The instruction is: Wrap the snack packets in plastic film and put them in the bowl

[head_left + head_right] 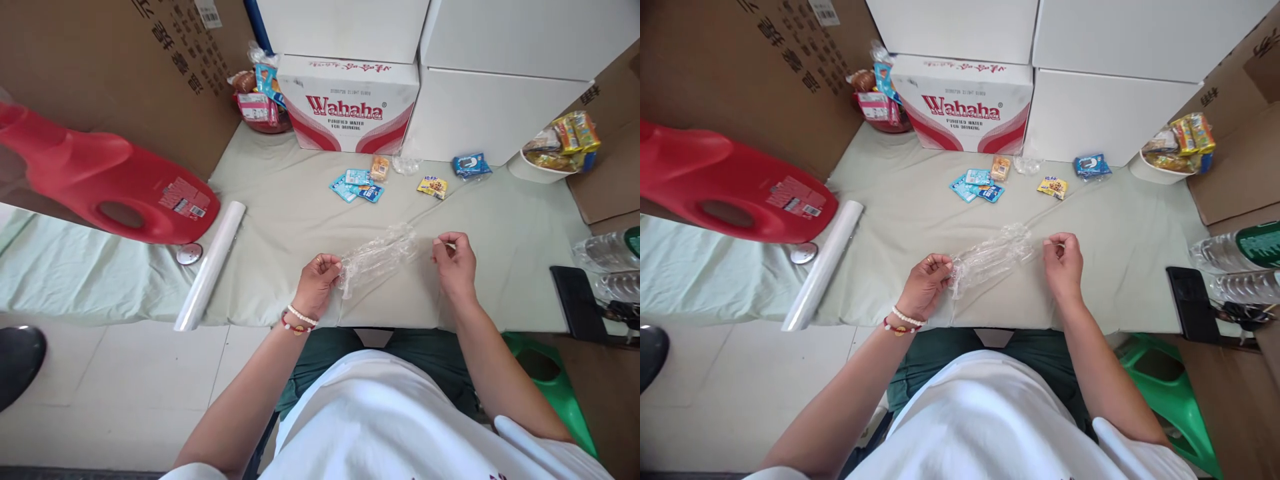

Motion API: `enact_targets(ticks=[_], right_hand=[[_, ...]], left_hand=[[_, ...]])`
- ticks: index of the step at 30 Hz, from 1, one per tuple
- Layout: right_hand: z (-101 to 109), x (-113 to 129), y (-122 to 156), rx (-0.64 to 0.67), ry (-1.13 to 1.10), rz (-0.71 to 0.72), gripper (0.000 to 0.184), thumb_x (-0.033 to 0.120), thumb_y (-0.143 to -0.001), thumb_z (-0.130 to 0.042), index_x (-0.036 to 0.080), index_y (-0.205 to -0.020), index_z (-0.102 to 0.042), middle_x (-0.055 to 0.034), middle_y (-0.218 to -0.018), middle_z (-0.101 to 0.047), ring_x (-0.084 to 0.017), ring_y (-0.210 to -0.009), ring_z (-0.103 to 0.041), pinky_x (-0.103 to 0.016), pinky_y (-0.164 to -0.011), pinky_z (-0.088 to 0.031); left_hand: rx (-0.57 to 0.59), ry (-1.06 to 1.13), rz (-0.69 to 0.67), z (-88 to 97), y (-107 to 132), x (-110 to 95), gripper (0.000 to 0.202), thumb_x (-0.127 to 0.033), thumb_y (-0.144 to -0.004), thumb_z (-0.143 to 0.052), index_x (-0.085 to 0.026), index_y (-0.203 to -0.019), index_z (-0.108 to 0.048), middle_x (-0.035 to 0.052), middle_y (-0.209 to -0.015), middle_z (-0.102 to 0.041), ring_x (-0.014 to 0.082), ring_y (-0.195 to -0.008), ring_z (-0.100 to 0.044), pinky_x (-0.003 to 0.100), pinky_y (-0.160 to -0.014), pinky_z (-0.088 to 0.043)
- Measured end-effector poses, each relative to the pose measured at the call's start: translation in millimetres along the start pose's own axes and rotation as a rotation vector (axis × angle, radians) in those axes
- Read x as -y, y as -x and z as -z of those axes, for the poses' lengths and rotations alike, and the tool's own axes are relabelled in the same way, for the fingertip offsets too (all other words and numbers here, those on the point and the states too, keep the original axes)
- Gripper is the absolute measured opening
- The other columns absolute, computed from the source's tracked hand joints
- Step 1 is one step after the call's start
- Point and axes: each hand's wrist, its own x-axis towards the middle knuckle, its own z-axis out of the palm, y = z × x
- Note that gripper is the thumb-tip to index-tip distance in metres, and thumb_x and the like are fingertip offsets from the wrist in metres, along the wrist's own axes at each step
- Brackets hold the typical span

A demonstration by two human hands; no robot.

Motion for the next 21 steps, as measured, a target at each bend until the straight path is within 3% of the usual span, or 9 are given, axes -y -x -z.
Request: enact_targets(ticks=[3,5,7,10,12,15,18,21], right_hand=[[-24.1,11.1,27.7,0.287,0.028,-0.082,0.029,0.054,-0.091,-0.069,0.026,-0.087,-0.067,0.0005,-0.073,-0.061,-0.015,-0.06,-0.051,-0.03,-0.056,-0.04],[-46.2,12.5,44.6,0.46,0.025,-0.132,0.031,0.055,-0.082,-0.078,0.026,-0.089,-0.07,-0.0001,-0.079,-0.065,-0.015,-0.064,-0.053,-0.03,-0.059,-0.042],[-65.3,8.3,53.7,0.524,0.01,-0.143,0.032,0.05,-0.074,-0.084,0.025,-0.089,-0.071,0.0013,-0.079,-0.065,-0.015,-0.067,-0.053,-0.029,-0.063,-0.044],[-76.8,-0.5,52.4,0.57,-0.049,-0.162,0.024,0.047,-0.077,-0.078,0.025,-0.082,-0.069,0.0027,-0.071,-0.059,-0.015,-0.066,-0.051,-0.028,-0.061,-0.041],[-73.0,-2.8,46.4,0.578,-0.087,-0.173,0.022,0.046,-0.078,-0.076,0.025,-0.082,-0.069,0.0031,-0.07,-0.057,-0.014,-0.063,-0.048,-0.027,-0.056,-0.038],[-59.0,-0.5,36.3,0.562,-0.123,-0.178,0.024,0.046,-0.078,-0.078,0.025,-0.084,-0.068,0.0046,-0.067,-0.054,-0.012,-0.058,-0.045,-0.026,-0.053,-0.036],[-42.2,2.0,27.0,0.488,-0.17,-0.219,0.028,0.049,-0.078,-0.08,0.025,-0.085,-0.065,0.0042,-0.069,-0.06,-0.01,-0.055,-0.045,-0.024,-0.049,-0.033],[-25.0,-0.8,19.1,0.352,-0.226,-0.258,0.035,0.05,-0.074,-0.084,0.025,-0.084,-0.063,0.0035,-0.071,-0.063,-0.009,-0.053,-0.045,-0.023,-0.045,-0.031]], left_hand=[[-0.033,-0.09,-0.137,-12.1,7.1,6.4,0.034,-0.038,-0.063,-0.088,-0.021,-0.081,-0.064,-0.0028,-0.076,-0.061,0.012,-0.071,-0.054,0.027,-0.07,-0.045],[-0.04,-0.193,-0.228,-19.3,11.1,11.5,0.026,-0.034,-0.068,-0.084,-0.021,-0.078,-0.063,-0.0021,-0.077,-0.06,0.0135,-0.075,-0.054,0.028,-0.075,-0.045],[-0.071,-0.277,-0.28,-23.4,12.7,15.8,0.023,-0.03,-0.068,-0.083,-0.022,-0.073,-0.061,-0.0005,-0.085,-0.059,0.0155,-0.083,-0.055,0.028,-0.08,-0.046],[-0.126,-0.288,-0.275,-23.9,8.6,19.0,0.032,-0.025,-0.062,-0.084,-0.021,-0.064,-0.052,0.0027,-0.1,-0.061,0.0194,-0.101,-0.059,0.03,-0.086,-0.046],[-0.062,-0.184,-0.199,-22.7,2.7,18.4,0.041,-0.025,-0.059,-0.084,-0.021,-0.063,-0.043,0.0039,-0.106,-0.064,0.0205,-0.104,-0.061,0.031,-0.085,-0.048],[0.061,-0.013,-0.069,-22.8,-7.6,13.9,0.049,-0.028,-0.056,-0.086,-0.022,-0.067,-0.039,0.0014,-0.096,-0.066,0.0152,-0.082,-0.063,0.028,-0.07,-0.046],[-0.001,-0.017,-0.065,-23.7,-18.3,8.1,0.048,-0.031,-0.054,-0.088,-0.023,-0.08,-0.048,-0.0058,-0.076,-0.058,0.0093,-0.063,-0.053,0.024,-0.059,-0.039],[-0.059,-0.066,-0.101,-20.6,-28.9,5.4,0.053,-0.035,-0.055,-0.09,-0.023,-0.094,-0.057,-0.0093,-0.069,-0.05,0.0077,-0.058,-0.044,0.023,-0.056,-0.034]])
